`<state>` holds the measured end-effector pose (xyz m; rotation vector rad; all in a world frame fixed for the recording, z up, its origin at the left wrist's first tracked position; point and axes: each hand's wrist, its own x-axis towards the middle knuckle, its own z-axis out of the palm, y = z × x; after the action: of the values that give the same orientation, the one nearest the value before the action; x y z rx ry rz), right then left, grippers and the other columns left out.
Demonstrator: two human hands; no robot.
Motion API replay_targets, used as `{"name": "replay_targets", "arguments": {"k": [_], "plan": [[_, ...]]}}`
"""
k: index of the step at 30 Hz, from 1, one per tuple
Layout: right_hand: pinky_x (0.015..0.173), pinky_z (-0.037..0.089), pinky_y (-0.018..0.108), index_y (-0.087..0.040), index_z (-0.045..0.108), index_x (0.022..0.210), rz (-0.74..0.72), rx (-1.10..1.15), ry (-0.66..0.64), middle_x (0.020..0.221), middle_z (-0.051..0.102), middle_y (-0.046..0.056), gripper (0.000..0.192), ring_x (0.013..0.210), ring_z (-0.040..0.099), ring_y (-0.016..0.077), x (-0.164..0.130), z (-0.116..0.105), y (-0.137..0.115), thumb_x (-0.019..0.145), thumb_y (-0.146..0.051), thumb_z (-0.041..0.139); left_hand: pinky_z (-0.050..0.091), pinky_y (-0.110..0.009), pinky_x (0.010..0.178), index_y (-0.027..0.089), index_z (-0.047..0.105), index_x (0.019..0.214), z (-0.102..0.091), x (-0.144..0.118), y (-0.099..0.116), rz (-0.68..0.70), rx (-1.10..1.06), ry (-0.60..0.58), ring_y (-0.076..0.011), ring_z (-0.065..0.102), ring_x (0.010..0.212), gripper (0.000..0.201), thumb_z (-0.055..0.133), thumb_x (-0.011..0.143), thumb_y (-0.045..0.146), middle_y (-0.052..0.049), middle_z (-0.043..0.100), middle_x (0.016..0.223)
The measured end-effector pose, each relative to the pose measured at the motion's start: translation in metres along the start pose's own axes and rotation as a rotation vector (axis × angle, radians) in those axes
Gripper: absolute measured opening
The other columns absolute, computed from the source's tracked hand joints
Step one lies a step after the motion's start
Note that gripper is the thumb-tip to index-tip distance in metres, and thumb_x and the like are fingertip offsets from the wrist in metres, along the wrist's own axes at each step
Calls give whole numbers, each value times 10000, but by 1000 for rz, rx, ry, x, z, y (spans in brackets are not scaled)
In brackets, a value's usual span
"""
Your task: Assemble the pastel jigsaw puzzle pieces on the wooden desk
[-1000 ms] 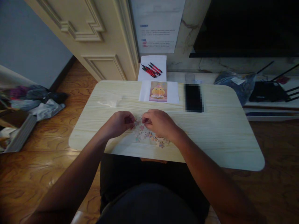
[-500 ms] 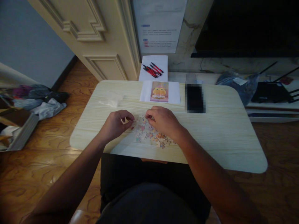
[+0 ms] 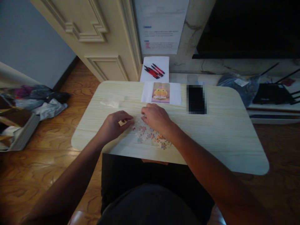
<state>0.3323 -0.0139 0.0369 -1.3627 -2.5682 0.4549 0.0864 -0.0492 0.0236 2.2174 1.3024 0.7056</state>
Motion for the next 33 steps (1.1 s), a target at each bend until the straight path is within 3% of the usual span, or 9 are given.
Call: {"name": "replay_targets", "arguments": {"k": [7,10,13,19,25,33], "plan": [[863,482,355,-190,730,1018,35,78,9,1100,769,93,92,1044,685,248,7,0,-1,980,-107,743,499,-320,747,145,795,952,11,26,5,-96,18,-97,-173,622,782,98,744,870,125,-48,661,894],[791,433,346,-207,730,972,31,93,28,1026,782,60,107,952,674,222,8,-3,0,989,-104,710,488,-306,718,140,778,896,13,33,5,-126,1,-126,-164,614,761,115,716,823,76,-44,651,878],[815,435,353,-207,767,966,-22,77,0,1048,810,62,122,983,694,229,5,-5,3,982,-100,711,488,-292,703,142,769,867,14,36,4,-137,-23,-111,-155,614,738,152,691,786,40,-38,667,859],[962,501,362,-227,836,1062,-99,181,-20,1112,851,44,217,1043,740,227,-6,-10,17,959,-87,707,497,-266,687,149,770,846,14,34,4,-88,-105,-10,-140,633,720,208,647,777,-5,-23,721,820],[933,514,376,-208,833,1037,-91,154,1,1075,830,60,148,1030,730,244,-20,-14,23,972,-133,723,552,-275,727,157,798,817,13,27,3,-30,-140,-24,-155,690,766,191,672,818,14,-48,768,859],[944,495,377,-226,838,1071,-116,126,-26,1086,807,65,147,1061,706,251,-34,-9,15,1016,-160,718,586,-298,766,169,844,1018,-2,10,5,-24,-130,-18,-166,711,824,225,739,873,32,-66,790,989]]}}
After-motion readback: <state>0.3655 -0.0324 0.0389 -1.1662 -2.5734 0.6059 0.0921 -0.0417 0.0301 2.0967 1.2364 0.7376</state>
